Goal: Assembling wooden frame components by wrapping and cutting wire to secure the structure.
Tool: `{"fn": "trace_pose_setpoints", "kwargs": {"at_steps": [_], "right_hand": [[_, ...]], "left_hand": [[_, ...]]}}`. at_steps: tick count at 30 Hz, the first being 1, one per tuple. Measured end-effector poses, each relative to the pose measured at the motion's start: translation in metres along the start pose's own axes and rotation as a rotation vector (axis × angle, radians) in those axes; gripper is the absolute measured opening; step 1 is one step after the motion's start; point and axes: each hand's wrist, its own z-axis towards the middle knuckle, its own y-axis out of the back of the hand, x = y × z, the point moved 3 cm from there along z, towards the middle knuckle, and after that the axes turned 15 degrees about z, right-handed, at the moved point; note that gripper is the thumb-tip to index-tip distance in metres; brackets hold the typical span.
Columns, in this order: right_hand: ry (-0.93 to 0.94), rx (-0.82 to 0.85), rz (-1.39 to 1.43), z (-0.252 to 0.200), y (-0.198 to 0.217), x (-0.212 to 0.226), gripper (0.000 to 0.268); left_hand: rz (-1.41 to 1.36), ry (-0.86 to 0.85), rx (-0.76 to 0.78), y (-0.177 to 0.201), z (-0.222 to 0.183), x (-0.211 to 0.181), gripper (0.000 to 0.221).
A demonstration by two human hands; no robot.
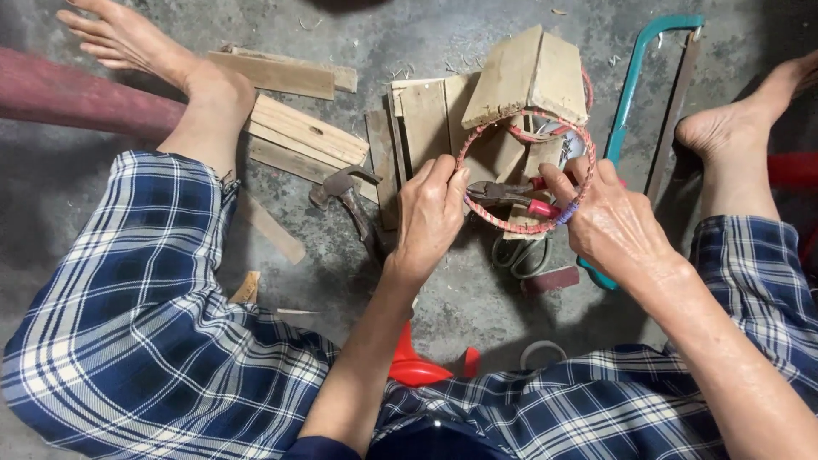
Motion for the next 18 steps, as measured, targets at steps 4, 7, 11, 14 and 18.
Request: {"fn": "trace_pose_setpoints", "kwargs": {"at_steps": [4,7,11,14,18], "right_hand": [[0.054,-0.01,-0.123,-0.001,0.003,0.007,0.047],[0.071,-0.027,-0.207,-0.001,0.004,0.012,0.036],[0.058,-0.055,-0.194,-0.002,-0.012,0.006,0.025],[0.034,-0.081,-0.069,-0.004,-0.03,0.0,0.021],[-0.005,-0.082,0.101,-0.004,-0.039,-0.005,0.028]], "left_hand": [[0.006,0.011,-0.005,0.002,0.0,0.001,0.019],[0.013,0.021,-0.018,0.0,-0.001,0.006,0.019],[0.019,0.03,-0.013,0.005,0.0,0.004,0.019],[0.031,0.023,-0.013,0.009,0.001,0.003,0.018],[0.021,0.018,-0.002,0.013,0.002,-0.002,0.014]]}}
